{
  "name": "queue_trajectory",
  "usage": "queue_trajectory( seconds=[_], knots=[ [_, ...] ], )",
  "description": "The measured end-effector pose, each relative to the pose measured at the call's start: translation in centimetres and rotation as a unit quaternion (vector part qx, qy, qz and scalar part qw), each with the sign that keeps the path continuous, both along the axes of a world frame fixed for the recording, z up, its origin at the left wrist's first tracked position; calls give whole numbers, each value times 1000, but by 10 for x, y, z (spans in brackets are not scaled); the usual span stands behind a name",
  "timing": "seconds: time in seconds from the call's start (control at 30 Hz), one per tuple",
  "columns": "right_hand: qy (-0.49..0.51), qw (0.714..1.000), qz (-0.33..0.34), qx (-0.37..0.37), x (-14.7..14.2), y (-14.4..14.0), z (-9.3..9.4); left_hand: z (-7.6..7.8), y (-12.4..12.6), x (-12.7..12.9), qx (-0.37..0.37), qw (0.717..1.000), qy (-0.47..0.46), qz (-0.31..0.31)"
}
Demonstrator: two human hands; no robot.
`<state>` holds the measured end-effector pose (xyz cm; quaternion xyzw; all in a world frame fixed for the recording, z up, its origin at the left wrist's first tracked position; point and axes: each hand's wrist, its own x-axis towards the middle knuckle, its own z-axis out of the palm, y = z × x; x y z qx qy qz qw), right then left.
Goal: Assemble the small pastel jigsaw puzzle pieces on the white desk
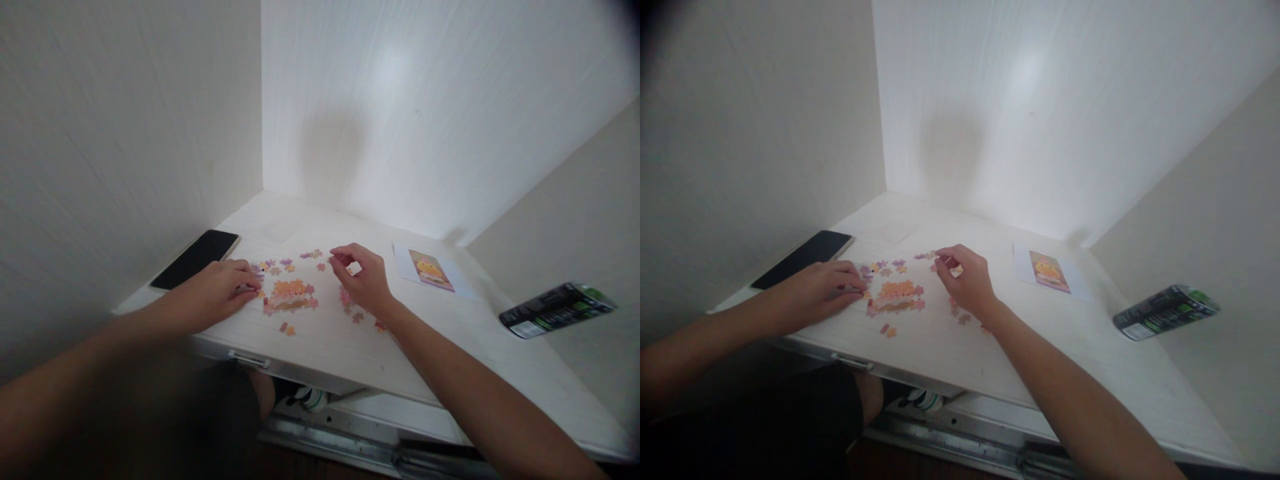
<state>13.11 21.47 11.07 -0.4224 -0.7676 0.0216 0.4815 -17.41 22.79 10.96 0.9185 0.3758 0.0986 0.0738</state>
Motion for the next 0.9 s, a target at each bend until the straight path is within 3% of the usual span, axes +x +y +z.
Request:
queue_trajectory(
  seconds=[0.3,0.9],
  knots=[
    [2,1000,8,5,1,1,-1,-8,7,-4,2,1000,-7,10],
    [2,1000,5,-1,0,0,-1,-3,4,-4,-1,1000,-1,29]
  ],
)
